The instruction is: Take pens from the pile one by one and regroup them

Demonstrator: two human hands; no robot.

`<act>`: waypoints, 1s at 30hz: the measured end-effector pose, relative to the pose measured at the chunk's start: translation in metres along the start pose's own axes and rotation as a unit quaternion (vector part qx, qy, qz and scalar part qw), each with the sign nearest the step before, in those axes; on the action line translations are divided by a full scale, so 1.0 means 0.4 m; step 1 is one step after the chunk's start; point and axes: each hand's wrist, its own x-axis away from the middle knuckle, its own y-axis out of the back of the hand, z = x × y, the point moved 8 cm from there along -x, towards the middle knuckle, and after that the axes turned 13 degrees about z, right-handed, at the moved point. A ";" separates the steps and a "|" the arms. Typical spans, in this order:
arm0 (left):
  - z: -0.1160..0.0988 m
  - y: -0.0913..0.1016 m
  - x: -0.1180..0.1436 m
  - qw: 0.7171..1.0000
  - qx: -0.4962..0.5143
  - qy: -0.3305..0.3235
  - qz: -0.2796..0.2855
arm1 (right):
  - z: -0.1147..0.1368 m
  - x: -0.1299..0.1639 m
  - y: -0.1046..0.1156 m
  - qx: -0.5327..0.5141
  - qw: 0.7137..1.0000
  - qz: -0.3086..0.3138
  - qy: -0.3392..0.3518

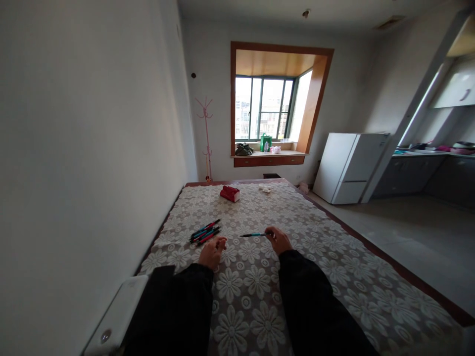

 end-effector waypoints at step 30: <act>-0.039 -0.020 0.017 0.988 -0.148 -0.007 0.041 | 0.172 0.021 -0.117 0.100 0.977 0.172 0.070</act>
